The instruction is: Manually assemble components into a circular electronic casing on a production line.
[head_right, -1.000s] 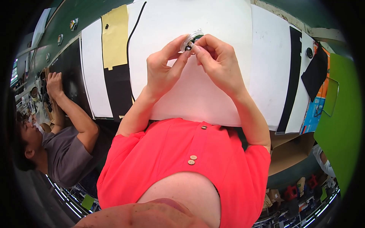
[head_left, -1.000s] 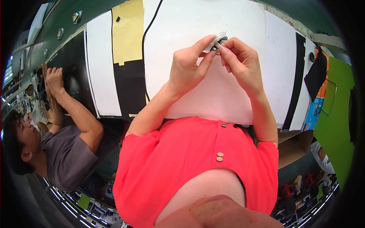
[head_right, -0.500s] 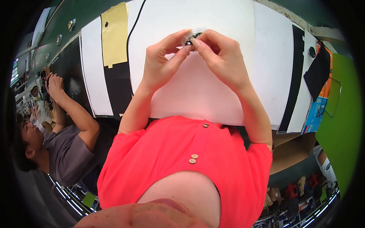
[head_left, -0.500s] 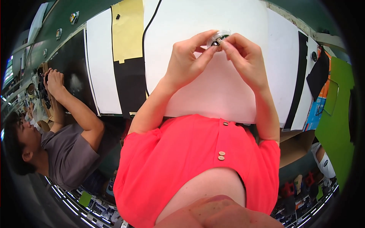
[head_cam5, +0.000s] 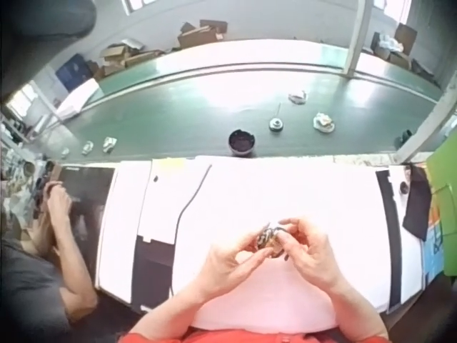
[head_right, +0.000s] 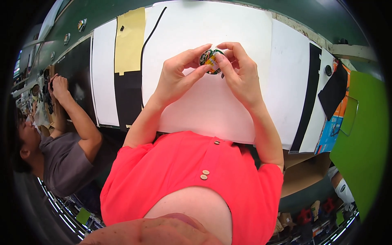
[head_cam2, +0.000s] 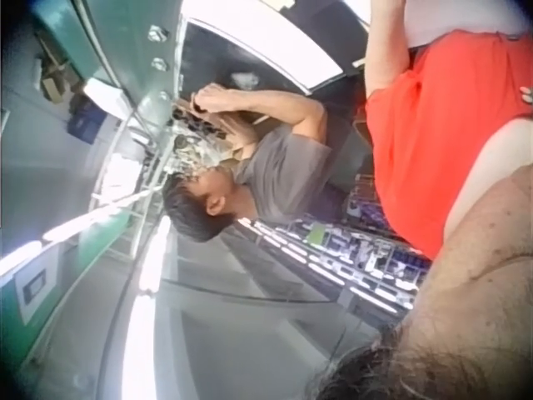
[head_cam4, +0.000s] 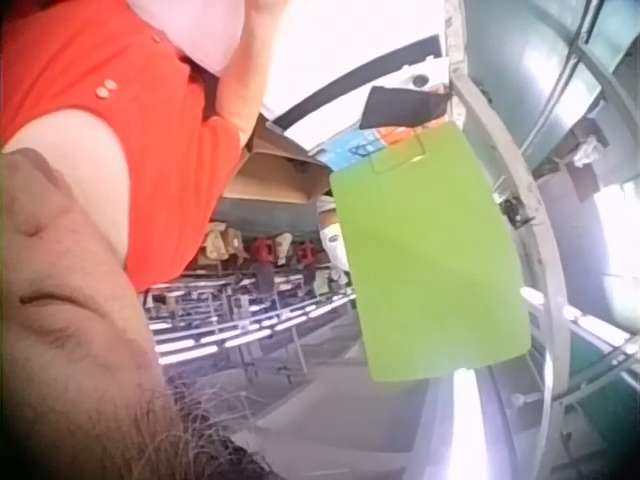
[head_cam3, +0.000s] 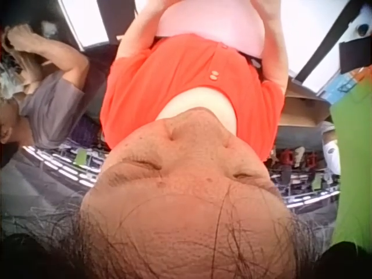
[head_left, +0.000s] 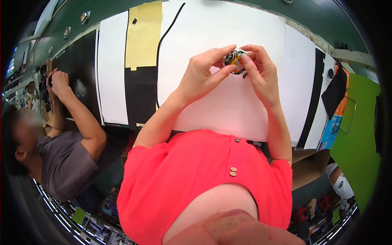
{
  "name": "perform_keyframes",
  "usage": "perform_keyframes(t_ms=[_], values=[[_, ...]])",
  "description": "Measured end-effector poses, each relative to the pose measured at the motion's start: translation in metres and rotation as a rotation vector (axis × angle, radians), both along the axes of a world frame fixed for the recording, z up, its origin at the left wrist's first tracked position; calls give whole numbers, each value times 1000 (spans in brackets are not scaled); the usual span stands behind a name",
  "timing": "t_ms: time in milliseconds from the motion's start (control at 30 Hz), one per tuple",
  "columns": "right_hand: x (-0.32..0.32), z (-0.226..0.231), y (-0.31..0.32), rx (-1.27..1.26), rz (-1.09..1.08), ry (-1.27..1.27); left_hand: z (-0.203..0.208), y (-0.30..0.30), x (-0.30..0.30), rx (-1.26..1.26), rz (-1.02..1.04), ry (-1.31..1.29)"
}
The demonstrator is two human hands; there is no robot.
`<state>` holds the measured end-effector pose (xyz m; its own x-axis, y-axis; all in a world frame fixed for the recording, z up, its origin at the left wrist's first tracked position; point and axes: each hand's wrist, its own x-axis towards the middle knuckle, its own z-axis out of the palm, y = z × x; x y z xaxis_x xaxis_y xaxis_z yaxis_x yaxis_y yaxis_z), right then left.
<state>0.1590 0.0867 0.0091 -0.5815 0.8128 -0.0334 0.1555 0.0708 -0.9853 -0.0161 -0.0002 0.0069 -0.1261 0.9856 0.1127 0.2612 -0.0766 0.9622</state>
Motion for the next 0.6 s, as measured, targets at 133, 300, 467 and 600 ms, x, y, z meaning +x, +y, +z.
perform_keyframes(t_ms=[133,300,467,600], values=[[-7,5,-8,91,-6,-36,-6,1,0,70,15,63],[-10,-1,-10,169,-47,-86,-3,-1,5,110,10,147],[-13,9,-13,-90,-42,-30,-5,-3,8,57,15,-8],[-12,5,-12,-173,-35,44,-3,-3,12,69,50,-16]])
